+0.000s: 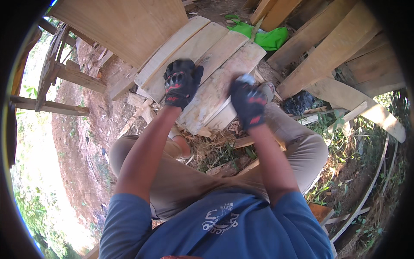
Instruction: The person sands a wooden box-like structure using a piece of sandpaper held in their gloved hands, rubbing the surfaces and edges repeatedly.
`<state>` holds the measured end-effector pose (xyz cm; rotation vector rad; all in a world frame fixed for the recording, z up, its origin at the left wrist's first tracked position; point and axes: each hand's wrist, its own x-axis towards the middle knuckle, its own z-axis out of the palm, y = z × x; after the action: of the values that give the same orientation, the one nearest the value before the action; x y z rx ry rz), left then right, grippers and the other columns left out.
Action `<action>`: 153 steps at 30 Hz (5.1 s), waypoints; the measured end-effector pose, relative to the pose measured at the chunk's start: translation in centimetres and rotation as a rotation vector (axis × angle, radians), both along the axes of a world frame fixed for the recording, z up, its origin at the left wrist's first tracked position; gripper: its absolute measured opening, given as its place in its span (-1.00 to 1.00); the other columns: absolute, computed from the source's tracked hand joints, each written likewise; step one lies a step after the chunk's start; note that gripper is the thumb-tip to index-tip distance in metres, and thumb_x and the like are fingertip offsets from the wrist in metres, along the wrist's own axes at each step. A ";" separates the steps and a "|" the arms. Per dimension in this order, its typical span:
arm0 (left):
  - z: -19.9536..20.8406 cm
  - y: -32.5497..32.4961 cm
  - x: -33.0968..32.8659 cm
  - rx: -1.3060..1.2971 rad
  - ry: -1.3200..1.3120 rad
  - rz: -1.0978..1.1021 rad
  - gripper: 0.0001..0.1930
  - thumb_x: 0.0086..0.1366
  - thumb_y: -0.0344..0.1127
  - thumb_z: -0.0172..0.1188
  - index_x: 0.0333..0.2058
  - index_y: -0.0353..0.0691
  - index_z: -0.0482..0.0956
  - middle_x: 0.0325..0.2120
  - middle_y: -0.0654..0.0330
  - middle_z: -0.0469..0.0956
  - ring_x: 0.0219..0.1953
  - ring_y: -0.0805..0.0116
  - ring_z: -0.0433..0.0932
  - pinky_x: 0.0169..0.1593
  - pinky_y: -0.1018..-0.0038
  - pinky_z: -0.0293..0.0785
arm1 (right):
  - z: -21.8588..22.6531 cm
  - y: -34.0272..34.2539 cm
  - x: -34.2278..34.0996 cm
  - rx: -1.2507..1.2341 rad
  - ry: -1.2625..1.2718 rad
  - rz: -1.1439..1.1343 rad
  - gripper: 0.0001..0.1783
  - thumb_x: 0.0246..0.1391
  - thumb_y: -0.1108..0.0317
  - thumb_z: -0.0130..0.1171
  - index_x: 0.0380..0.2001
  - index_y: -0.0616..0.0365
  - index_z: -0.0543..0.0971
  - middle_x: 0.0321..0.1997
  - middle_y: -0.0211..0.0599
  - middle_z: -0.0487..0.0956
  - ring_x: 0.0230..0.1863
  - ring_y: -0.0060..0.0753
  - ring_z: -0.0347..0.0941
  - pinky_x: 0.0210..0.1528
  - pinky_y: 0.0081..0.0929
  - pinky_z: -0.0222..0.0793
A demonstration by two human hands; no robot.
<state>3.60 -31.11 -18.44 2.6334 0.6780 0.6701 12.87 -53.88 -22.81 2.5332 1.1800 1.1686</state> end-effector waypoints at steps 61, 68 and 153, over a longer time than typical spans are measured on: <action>-0.4 1.2 1.9 0.142 -0.141 -0.038 -0.75 0.33 -0.10 0.26 -0.26 -0.18 0.67 -0.20 -0.03 0.65 -0.07 -0.11 0.60 -0.01 -0.04 0.49 | 1.5 2.0 -1.1 0.693 1.334 0.070 -0.53 0.52 0.11 -0.07 -0.21 0.27 0.66 -0.57 -0.07 0.63 -0.52 -0.10 0.60 -0.40 -0.19 0.48; -0.2 0.2 2.8 0.110 -0.153 -0.049 -0.76 0.33 -0.12 0.26 -0.25 -0.18 0.68 -0.18 -0.02 0.65 -0.04 -0.11 0.60 0.03 -0.02 0.49 | -2.2 0.6 6.2 0.793 1.060 -0.095 -0.42 0.51 0.02 -0.09 -0.34 0.28 0.67 -0.55 0.02 0.66 -0.42 0.10 0.65 -0.34 -0.15 0.49; 7.4 4.9 -6.7 0.114 0.151 -0.226 -0.65 0.29 -0.23 0.22 0.02 -0.18 0.66 -0.05 -0.02 0.68 0.05 -0.03 0.65 0.14 0.05 0.59 | 12.1 3.8 1.9 0.176 1.071 0.152 -0.72 0.34 0.24 0.10 -0.23 0.23 0.67 -0.31 -0.02 0.72 -0.34 0.08 0.67 -0.20 -0.11 0.59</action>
<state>-3.11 -26.24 -11.08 2.8307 0.3824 0.4612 14.81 -50.03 -10.68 3.3290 1.4614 -0.2251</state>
